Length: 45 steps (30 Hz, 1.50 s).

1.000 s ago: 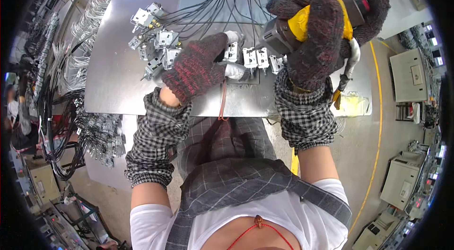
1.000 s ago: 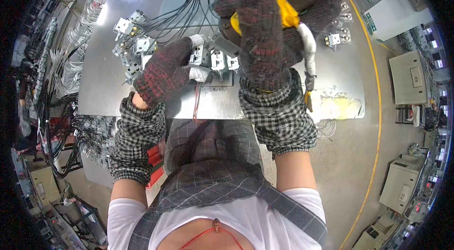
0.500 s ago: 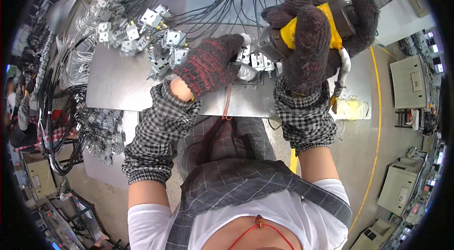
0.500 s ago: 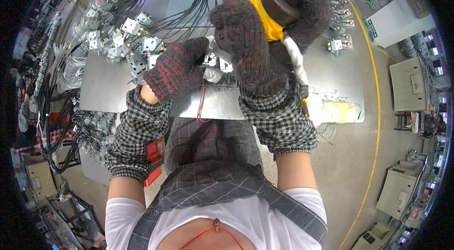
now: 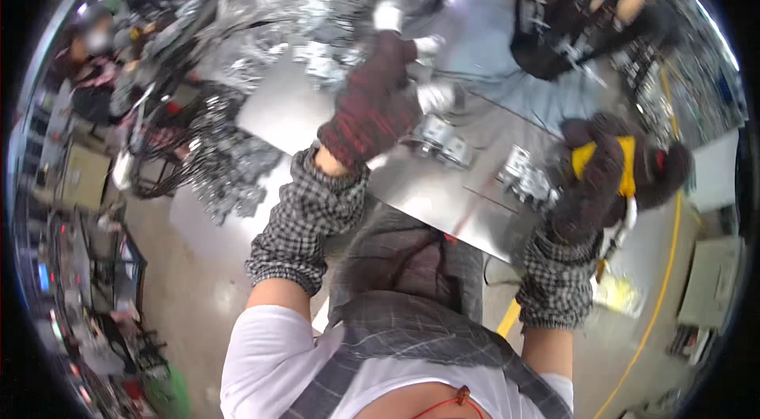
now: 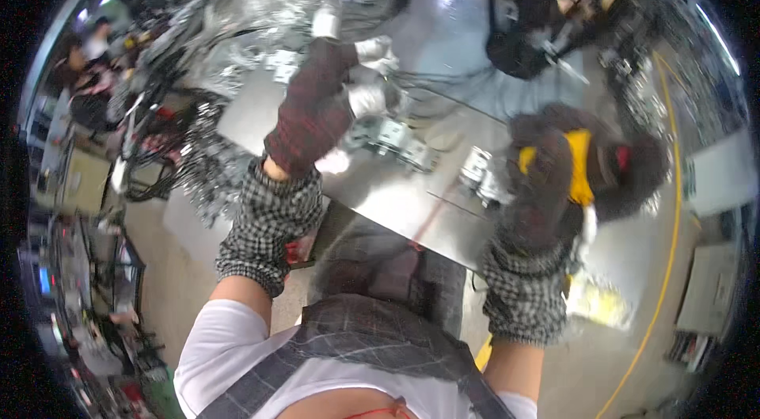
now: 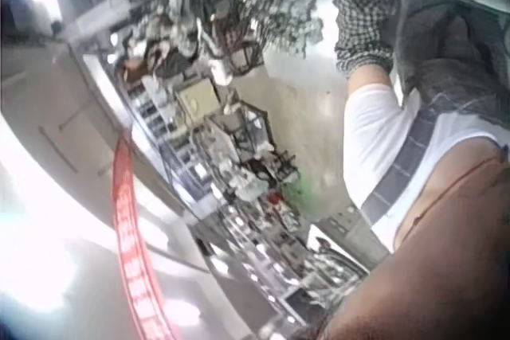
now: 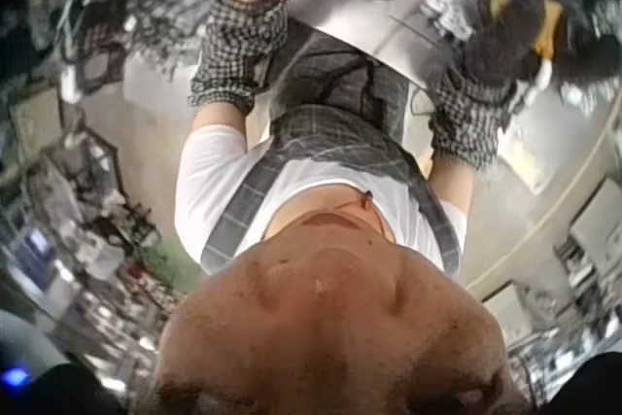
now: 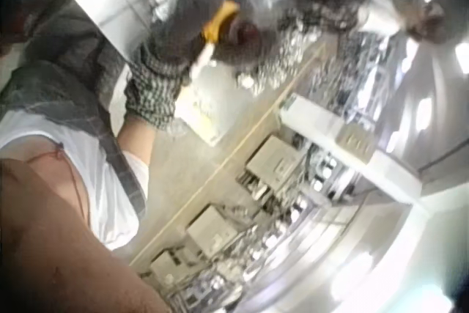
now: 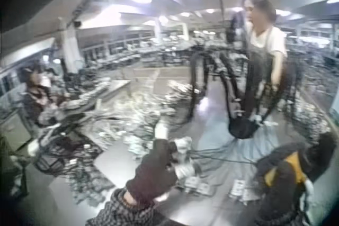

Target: Assembling and wiring electronic components at a manual assembly station on a production floor.

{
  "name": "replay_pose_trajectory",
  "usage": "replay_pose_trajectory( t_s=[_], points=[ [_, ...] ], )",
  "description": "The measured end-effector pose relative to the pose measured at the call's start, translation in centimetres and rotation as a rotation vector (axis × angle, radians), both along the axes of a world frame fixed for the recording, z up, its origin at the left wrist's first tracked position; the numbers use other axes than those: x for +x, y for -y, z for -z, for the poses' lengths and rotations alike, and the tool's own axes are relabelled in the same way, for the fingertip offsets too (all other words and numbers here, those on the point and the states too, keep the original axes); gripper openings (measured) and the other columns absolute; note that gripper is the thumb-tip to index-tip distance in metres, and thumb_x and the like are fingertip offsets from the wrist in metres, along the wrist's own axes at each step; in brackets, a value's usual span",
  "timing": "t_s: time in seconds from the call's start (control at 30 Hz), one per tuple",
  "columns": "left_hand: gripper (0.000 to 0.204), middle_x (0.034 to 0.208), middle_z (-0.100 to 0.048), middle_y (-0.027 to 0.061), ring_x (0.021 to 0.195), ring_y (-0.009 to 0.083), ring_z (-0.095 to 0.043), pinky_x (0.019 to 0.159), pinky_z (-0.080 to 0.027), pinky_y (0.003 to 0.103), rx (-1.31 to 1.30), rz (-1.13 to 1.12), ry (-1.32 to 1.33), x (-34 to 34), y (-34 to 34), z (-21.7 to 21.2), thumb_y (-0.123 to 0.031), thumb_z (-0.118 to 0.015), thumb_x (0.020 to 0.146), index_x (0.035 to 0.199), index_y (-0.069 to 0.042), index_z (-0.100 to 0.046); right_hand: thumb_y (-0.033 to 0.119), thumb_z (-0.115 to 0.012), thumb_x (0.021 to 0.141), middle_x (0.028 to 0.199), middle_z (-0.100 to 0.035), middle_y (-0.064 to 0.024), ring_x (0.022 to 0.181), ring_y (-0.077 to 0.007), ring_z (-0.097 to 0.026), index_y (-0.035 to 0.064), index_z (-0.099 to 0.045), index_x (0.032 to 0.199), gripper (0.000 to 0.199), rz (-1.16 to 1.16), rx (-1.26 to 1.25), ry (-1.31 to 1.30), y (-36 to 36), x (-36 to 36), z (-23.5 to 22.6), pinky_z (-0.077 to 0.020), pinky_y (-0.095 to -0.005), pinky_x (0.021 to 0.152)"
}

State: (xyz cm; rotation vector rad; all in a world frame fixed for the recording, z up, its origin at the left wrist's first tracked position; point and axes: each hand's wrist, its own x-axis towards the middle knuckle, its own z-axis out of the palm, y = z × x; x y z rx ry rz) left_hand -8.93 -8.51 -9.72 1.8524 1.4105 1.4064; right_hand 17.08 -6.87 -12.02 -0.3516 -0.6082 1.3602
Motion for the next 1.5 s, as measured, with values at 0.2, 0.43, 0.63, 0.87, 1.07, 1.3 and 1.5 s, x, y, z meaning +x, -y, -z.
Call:
replay_pose_trajectory(
  t_s=[0.2, 0.43, 0.63, 0.87, 1.07, 1.3, 1.5],
  points=[
    [0.067, 0.11, -0.065, 0.0155, 0.095, 0.0226, -0.065, 0.081, -0.054, 0.034, 0.031, -0.153, 0.121, -2.7, 2.4, -2.6, -0.022, -0.073, 0.083, 0.138, 0.001, -0.043, 0.0, -0.063, 0.088, 0.098, -0.063, -0.019, 0.069, -0.0233, -0.065, 0.0229, -0.028, 0.144, 0.07, 0.617, 0.488, 0.538, 0.1, -1.3, -2.3, -0.0535, -0.0301, 0.047],
    [0.081, 0.129, -0.056, 0.0139, 0.123, 0.032, -0.048, 0.103, -0.038, 0.046, -0.033, 0.016, -0.954, 1.5, 2.3, 2.7, -0.054, -0.074, 0.072, 0.137, -0.012, -0.051, -0.004, -0.066, 0.085, 0.096, -0.063, -0.0192, 0.07, -0.0236, -0.066, 0.0187, -0.033, 0.142, 0.07, 0.554, 0.556, 0.613, -0.1, -1.8, -3.8, -0.0582, -0.0357, 0.057],
    [0.061, 0.118, -0.061, 0.009, 0.109, 0.0315, -0.056, 0.09, -0.046, 0.046, 0.049, -0.066, -1.135, 1.5, 2.0, 2.1, -0.029, -0.07, 0.074, 0.132, -0.016, -0.055, -0.006, -0.067, 0.085, 0.107, -0.063, -0.0211, 0.086, -0.0256, -0.068, 0.0157, -0.035, 0.143, 0.07, 0.112, 0.239, -0.249, -0.7, -0.9, -0.9, -0.0606, -0.0387, 0.064],
    [0.047, 0.114, -0.063, 0.0115, 0.103, 0.034, -0.062, 0.08, -0.052, 0.042, -0.075, 0.119, -0.743, 1.8, 1.7, -0.3, -0.013, -0.074, 0.076, 0.119, -0.01, -0.059, -0.003, -0.072, 0.082, 0.108, -0.063, -0.0133, 0.089, -0.02, -0.067, 0.0056, -0.043, 0.133, 0.059, 0.369, 0.314, 0.532, -1.5, 0.3, 0.5, -0.0593, -0.0322, 0.074],
    [0.053, 0.104, -0.063, 0.0075, 0.096, 0.0156, -0.062, 0.084, -0.051, 0.03, -0.309, 0.359, 0.416, 2.8, 2.1, 0.9, -0.002, -0.07, 0.077, 0.128, -0.001, -0.054, 0.03, -0.053, 0.099, 0.116, -0.058, -0.0253, 0.093, -0.0379, -0.066, -0.0023, -0.04, 0.135, 0.05, 0.526, 0.433, 0.687, -0.2, -0.9, -1.7, -0.0593, -0.0504, 0.08],
    [0.061, 0.116, -0.063, 0.0112, 0.096, 0.0207, -0.062, 0.084, -0.051, 0.032, -0.213, 0.315, 0.239, 4.8, 1.3, 5.3, -0.016, -0.075, 0.077, 0.133, -0.004, -0.053, 0.039, -0.056, 0.096, 0.115, -0.059, -0.0219, 0.098, -0.0345, -0.064, -0.0017, -0.045, 0.132, 0.055, -0.349, 0.272, -0.23, -1.8, 1.4, 0.1, -0.057, -0.0439, 0.082],
    [0.058, 0.116, -0.063, 0.0196, 0.094, 0.0321, -0.066, 0.079, -0.053, 0.039, -0.057, 0.313, -0.3, 4.2, 0.8, 5.6, -0.017, -0.075, 0.08, 0.133, -0.007, -0.053, 0.005, -0.065, 0.09, 0.112, -0.061, -0.0184, 0.097, -0.0259, -0.064, 0.0178, -0.04, 0.139, 0.056, 0.342, 0.539, 0.3, 0.4, -1.3, -2.8, -0.0576, -0.0433, 0.074]
  ],
)
